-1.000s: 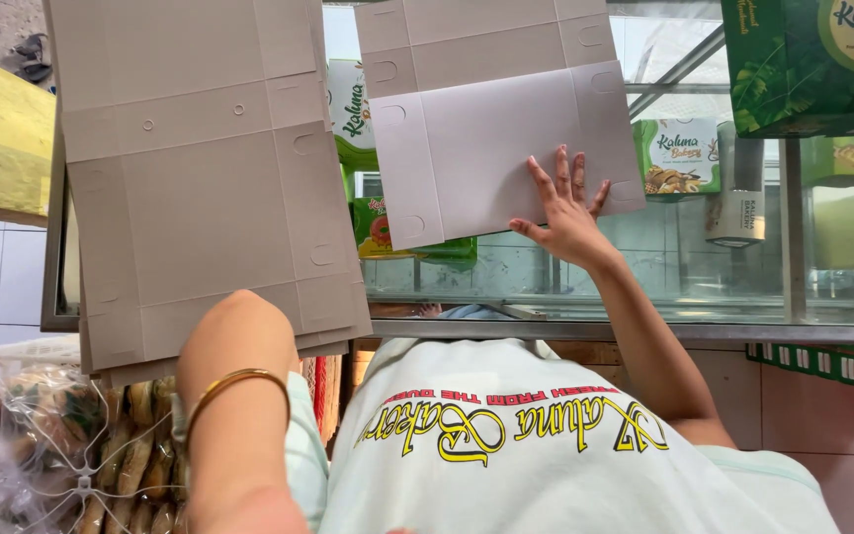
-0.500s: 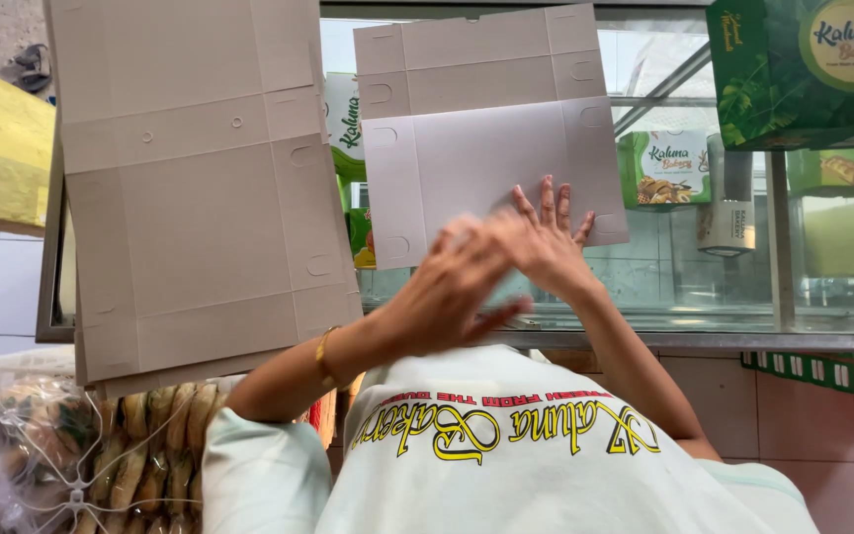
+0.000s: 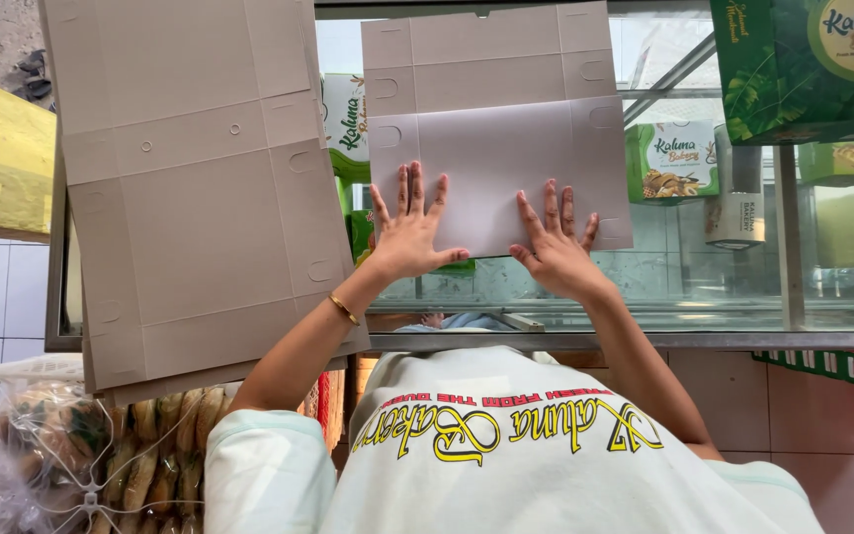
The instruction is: Assembling flat cardboard templates into 3D bakery boxes.
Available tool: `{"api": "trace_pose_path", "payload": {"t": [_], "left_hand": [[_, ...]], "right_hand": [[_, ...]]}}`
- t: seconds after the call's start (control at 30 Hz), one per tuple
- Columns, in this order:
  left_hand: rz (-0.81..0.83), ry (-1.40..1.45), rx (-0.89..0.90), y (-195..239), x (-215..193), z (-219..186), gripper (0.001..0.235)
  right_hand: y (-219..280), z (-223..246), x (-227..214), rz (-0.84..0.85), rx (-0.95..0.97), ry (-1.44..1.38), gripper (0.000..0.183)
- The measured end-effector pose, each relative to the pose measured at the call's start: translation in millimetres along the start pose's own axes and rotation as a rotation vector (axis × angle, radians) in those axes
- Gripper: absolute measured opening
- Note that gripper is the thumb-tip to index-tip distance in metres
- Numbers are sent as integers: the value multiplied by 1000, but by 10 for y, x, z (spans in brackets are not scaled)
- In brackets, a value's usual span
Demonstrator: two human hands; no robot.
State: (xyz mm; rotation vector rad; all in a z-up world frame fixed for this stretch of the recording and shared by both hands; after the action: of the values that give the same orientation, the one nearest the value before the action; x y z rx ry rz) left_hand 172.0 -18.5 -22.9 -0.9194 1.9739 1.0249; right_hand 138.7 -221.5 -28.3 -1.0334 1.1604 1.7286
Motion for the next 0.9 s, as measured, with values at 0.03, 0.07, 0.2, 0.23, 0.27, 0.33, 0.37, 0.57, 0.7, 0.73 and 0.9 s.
{"api": "trace_pose_path", "payload": {"t": [0.03,0.07,0.2,0.23,0.27,0.33,0.37,0.57,0.7,0.73,0.9], "left_hand": [[0,-2,1,-1,-21,-20,128],[20,-18,-23,1,-16,-23,128],[-60,-71,10,-72,-15,-23,124],[-70,-75,11,-88,-17,-13,124],[-45,-42,17,-97,25,-2,122],[-22,-13,25,-106,89,10,121],[-34,-13,41,-104,101,-1,121],[-2,-14,68,-64,168,-65,121],[7,-55,25,9,99,-174,121],[6,-57,23,33,87,-229,121],[-89,43,-123,264,37,-592,110]], "right_hand": [[-19,47,-20,-2,1,-1,83],[-26,41,-7,30,50,39,83],[-23,40,-135,21,117,147,80],[-8,41,-210,11,114,151,80],[18,25,-261,13,133,144,79],[53,-61,-278,11,153,137,79],[54,-97,-265,-13,121,170,78],[193,-186,-244,-45,-6,133,71],[230,-188,-245,-46,46,99,67],[225,-189,-245,-46,44,97,67],[330,-283,-573,-333,107,283,58]]}}
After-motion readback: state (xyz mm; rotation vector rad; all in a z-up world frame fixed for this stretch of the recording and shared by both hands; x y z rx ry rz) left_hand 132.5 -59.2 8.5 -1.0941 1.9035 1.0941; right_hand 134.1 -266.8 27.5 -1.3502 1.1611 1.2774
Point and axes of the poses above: each hand's wrist, its own y-axis away from the middle knuckle, its own x-axis out of the palm, z = x × y, the point moved 10 cm from there along -y, towards the middle knuckle, and after that the axes turned 9 degrees about y, right-handed, at the moved point
